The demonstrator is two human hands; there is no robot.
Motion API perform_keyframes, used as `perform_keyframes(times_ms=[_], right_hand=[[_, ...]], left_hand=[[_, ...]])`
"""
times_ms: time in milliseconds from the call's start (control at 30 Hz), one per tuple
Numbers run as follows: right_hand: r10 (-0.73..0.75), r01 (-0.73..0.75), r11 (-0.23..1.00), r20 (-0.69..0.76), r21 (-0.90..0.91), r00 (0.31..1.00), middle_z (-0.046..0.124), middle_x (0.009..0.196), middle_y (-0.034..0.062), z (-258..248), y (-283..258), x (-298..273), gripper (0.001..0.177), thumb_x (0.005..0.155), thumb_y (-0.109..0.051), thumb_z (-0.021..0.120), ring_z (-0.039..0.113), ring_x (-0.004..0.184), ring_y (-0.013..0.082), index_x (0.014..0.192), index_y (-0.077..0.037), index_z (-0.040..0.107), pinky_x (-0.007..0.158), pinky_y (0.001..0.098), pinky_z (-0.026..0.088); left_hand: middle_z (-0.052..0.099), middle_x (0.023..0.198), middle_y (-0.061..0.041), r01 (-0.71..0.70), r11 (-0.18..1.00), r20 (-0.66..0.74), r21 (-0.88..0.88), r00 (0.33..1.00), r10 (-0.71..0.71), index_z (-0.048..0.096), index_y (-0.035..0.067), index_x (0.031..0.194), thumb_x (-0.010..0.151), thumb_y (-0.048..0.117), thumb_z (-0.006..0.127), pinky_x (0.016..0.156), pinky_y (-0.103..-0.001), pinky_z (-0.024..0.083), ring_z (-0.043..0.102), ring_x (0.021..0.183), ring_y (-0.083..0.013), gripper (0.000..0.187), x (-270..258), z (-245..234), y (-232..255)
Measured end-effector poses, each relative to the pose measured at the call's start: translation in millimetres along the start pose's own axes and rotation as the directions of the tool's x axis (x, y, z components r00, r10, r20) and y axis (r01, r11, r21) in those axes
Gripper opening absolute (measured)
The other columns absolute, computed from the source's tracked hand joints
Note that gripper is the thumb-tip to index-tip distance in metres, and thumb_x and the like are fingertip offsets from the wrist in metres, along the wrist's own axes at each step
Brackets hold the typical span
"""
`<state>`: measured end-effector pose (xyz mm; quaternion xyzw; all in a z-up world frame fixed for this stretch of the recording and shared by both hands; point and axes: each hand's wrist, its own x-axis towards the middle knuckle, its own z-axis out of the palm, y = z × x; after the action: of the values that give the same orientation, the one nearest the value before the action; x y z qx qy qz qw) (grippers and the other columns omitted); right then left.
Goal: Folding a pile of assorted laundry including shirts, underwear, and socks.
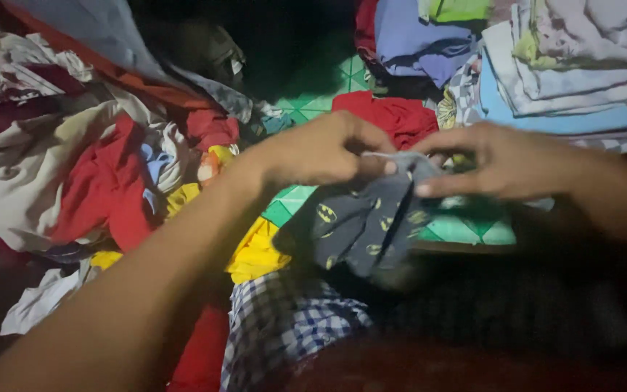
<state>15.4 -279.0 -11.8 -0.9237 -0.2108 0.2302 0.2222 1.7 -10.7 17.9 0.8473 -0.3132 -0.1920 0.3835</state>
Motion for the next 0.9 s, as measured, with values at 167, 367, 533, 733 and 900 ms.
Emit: perform_keyframes(times_ms=[167, 367, 533, 733, 900], right_hand=[[0.037, -0.030, 0.989, -0.041, 0.147, 0.998, 0.080, 0.085, 0.0047, 14, -18, -7, 0.041, 0.083, -0.047, 0.072, 0.068, 0.077, 0.0150, 0.110, -0.017, 0.079, 0.074, 0.0351, 0.054], [0.264, -0.259, 0.955, -0.016, 0.146, 0.964, 0.075, 0.080, 0.0051, 19, -2, -21, 0.033, 0.091, -0.043, 0.072, 0.066, 0.072, 0.0168, 0.103, -0.015, 0.083, 0.068, 0.0347, 0.055], [0.193, -0.156, 0.947, -0.110, 0.280, 0.975, 0.072, 0.067, 0.0066, 26, 6, -31, 0.036, 0.086, -0.045, 0.074, 0.061, 0.064, 0.0166, 0.084, -0.010, 0.079, 0.062, 0.0379, 0.049], [-0.443, 0.479, 0.878, -0.430, -0.029, 0.787, 0.066, 0.081, -0.0034, 36, 20, -34, 0.031, 0.093, -0.040, 0.077, 0.057, 0.083, 0.0107, 0.082, -0.012, 0.073, 0.070, 0.0276, 0.045], [0.186, -0.039, 0.856, -0.237, 0.515, 0.954, 0.046, 0.060, -0.0011, 45, 13, -34, 0.032, 0.084, -0.034, 0.082, 0.042, 0.055, 0.0095, 0.075, -0.007, 0.067, 0.049, 0.0291, 0.032]], left_hand=[[0.073, 0.074, -0.002, 0.018, 0.988, -0.008, 0.153, 1.000, -0.017, 0.079, 0.015, 0.105, 0.086, 0.039, 0.071, 0.064, -0.032, 0.052, 0.066, 0.070, -0.0140, 0.031, -3, -3, -6], [0.074, 0.080, -0.010, 0.054, 0.900, -0.065, 0.432, 0.997, -0.028, 0.076, 0.012, 0.098, 0.080, 0.040, 0.077, 0.072, -0.042, 0.055, 0.071, 0.078, -0.0292, 0.033, -15, 7, -15], [0.075, 0.084, -0.015, -0.023, 0.863, -0.202, 0.505, 0.969, 0.144, 0.077, 0.009, 0.098, 0.073, 0.036, 0.081, 0.077, -0.045, 0.056, 0.072, 0.082, -0.0358, 0.036, -19, 20, -20], [0.072, 0.081, -0.020, 0.065, 0.824, -0.207, 0.563, 0.976, 0.065, 0.079, 0.009, 0.088, 0.074, 0.041, 0.083, 0.074, -0.048, 0.055, 0.070, 0.080, -0.0388, 0.035, -21, 24, -5], [0.069, 0.080, -0.022, 0.165, 0.827, -0.213, 0.538, 0.975, -0.056, 0.076, 0.002, 0.077, 0.074, 0.055, 0.081, 0.075, -0.049, 0.055, 0.069, 0.082, -0.0409, 0.053, -23, 27, -9]])
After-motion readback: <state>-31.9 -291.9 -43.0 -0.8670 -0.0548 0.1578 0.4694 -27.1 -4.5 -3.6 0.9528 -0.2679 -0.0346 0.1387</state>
